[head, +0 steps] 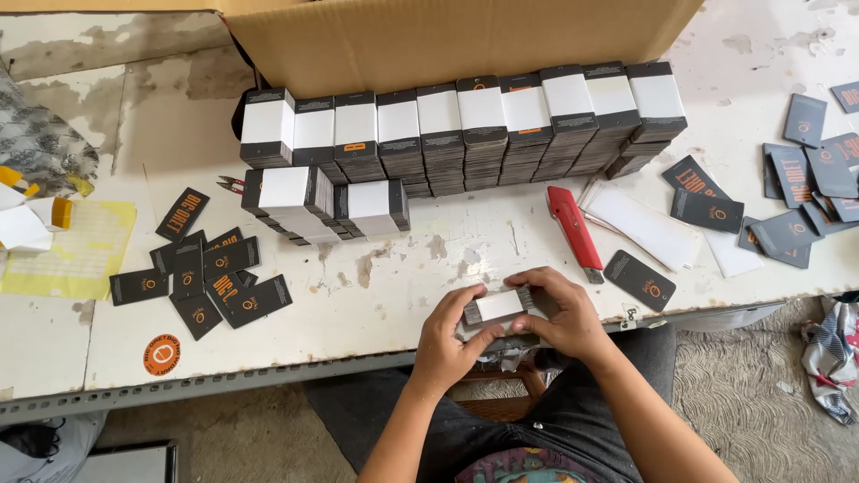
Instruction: The person is seen organizing small white boxes on a workbench and then inspecting a stack of black cards one by one before placing them into a larger container.
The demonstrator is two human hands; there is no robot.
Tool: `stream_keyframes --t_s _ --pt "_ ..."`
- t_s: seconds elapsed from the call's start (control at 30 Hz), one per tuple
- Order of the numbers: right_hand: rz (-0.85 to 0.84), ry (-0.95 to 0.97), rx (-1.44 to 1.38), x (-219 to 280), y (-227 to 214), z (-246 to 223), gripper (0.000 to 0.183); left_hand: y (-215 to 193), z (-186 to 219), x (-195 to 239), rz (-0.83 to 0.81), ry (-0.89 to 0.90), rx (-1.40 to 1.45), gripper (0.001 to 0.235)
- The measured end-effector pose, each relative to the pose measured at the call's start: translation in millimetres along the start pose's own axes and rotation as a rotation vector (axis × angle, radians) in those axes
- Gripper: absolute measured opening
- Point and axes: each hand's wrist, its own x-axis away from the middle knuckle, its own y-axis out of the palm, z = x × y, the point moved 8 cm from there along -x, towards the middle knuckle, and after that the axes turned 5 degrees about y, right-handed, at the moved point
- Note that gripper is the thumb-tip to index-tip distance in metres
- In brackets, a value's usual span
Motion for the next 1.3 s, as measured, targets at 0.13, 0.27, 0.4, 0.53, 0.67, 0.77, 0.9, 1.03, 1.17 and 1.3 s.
stream_keyframes --t_s 0.13,0.27,0.4,0.53,0.67,0.77,0.9,1.03,1.17,1.3 --pt "0.216 -0.075 0.043 5.5 -20.5 5.1 0.031 -3.7 18.6 -6.7 0.077 0.085 -0.054 0.065" --pt "0.453 0.128 0.800 9.0 -52.5 9.9 0.026 -0.2 47.1 -11.7 0.101 0.263 -0.485 0.053" --pt "0.297 0.457 1.044 4.3 -64.1 33.2 0.040 18.0 34.3 -18.4 0.051 0.326 -0.696 0.059" --pt "0.224 0.451 1.131 3.7 -65.1 30.7 0.036 16.8 35.8 -16.0 0.017 0.350 -0.657 0.058" --pt "0.013 0.685 0.842 0.7 -62.7 20.7 0.032 5.4 19.4 -17.9 -0.038 0.228 -0.249 0.064" --pt "-0.050 0.820 0.309 23.9 -55.9 23.5 0.037 4.1 4.9 -17.9 -0.048 0.152 -0.195 0.050" --pt "0.000 0.733 -0.340 49.8 -36.5 19.9 0.036 4.0 -3.4 -15.4 -0.027 0.101 -0.230 0.035" --pt "-0.036 0.526 -0.283 42.9 -25.7 -5.4 0.036 5.5 -7.3 -14.8 -0.033 0.085 -0.268 0.037" --pt "-0.030 0.800 -0.388 55.8 -5.2 40.9 0.032 2.3 -2.2 -17.0 -0.013 0.104 -0.255 0.037" --pt "-0.009 0.828 -0.561 64.1 0.9 56.1 0.029 -0.4 1.0 -18.0 0.005 0.150 -0.236 0.037"
